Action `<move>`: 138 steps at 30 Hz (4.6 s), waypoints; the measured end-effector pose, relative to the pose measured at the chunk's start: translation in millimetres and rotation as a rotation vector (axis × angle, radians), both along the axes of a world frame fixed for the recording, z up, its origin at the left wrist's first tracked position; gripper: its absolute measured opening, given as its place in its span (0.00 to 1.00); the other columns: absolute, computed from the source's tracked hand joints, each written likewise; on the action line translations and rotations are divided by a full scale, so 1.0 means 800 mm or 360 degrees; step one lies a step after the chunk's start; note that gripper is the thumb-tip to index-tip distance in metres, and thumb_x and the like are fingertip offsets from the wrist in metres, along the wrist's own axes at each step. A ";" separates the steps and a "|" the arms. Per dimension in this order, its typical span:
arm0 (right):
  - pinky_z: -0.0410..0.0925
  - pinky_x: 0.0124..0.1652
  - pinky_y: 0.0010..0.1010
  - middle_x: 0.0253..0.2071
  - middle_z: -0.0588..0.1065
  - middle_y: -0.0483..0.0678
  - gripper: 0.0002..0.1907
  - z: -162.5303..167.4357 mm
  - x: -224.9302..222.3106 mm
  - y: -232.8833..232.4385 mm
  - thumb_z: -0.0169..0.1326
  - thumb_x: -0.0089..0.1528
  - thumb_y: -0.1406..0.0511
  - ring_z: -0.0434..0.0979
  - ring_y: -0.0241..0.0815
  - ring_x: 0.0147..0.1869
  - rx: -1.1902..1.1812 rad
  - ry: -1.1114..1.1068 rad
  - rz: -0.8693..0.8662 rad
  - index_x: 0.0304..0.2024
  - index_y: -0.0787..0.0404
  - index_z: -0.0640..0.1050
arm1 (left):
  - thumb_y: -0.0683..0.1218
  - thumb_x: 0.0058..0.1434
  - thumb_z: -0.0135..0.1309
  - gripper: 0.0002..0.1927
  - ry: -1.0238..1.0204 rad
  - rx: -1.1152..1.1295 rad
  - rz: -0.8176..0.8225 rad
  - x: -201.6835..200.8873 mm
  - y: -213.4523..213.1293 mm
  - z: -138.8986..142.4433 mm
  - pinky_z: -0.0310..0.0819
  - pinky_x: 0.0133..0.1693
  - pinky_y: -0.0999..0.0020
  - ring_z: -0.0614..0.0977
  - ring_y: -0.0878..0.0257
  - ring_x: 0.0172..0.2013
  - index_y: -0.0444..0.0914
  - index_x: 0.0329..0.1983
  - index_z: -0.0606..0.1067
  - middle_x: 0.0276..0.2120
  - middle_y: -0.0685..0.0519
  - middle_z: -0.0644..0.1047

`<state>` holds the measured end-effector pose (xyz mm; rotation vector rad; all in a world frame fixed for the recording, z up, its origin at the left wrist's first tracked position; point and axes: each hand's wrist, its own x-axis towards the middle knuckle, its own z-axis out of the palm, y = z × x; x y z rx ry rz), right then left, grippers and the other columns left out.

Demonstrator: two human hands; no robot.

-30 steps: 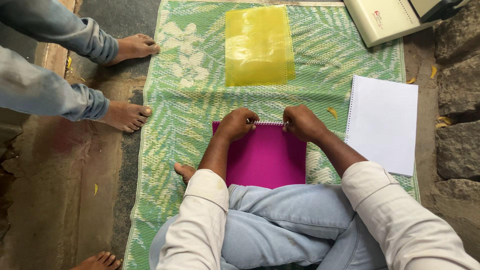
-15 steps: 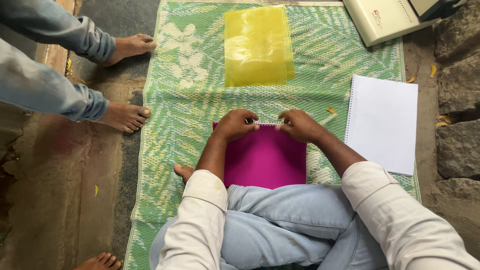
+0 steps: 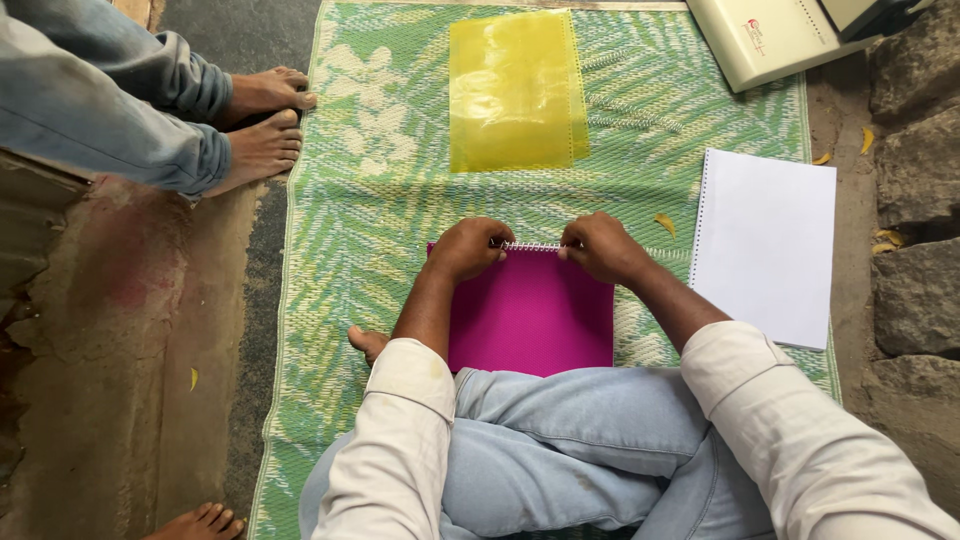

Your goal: The person assembles a notebook by hand on a mat, first inserting a pink cover and paper into a spiral binding, then swapping for yellow covers and aligning multiple sheets of paper before tucking them into the spiral.

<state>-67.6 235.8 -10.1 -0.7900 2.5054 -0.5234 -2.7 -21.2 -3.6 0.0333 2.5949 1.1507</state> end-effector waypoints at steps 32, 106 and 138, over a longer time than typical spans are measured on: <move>0.72 0.48 0.39 0.43 0.81 0.52 0.15 0.020 0.004 -0.005 0.57 0.68 0.56 0.83 0.48 0.46 0.0085 -0.0158 -0.0058 0.46 0.60 0.83 | 0.50 0.58 0.65 0.15 -0.0107 -0.0217 -0.0066 -0.001 -0.007 0.010 0.78 0.49 0.59 0.85 0.57 0.46 0.46 0.49 0.82 0.45 0.51 0.84; 0.71 0.41 0.45 0.34 0.77 0.54 0.16 0.027 0.016 -0.017 0.64 0.58 0.59 0.79 0.53 0.38 -0.0331 0.0073 0.0006 0.37 0.65 0.78 | 0.46 0.55 0.66 0.16 -0.0093 -0.0042 -0.0027 -0.001 -0.023 0.012 0.80 0.48 0.61 0.86 0.58 0.45 0.42 0.47 0.83 0.44 0.51 0.84; 0.73 0.44 0.40 0.38 0.78 0.54 0.09 0.025 0.030 -0.023 0.63 0.57 0.68 0.81 0.52 0.41 -0.0456 0.0058 0.0022 0.37 0.65 0.78 | 0.50 0.63 0.62 0.10 0.0169 -0.0345 0.0029 0.059 -0.004 0.041 0.76 0.44 0.52 0.82 0.47 0.43 0.41 0.44 0.82 0.43 0.47 0.81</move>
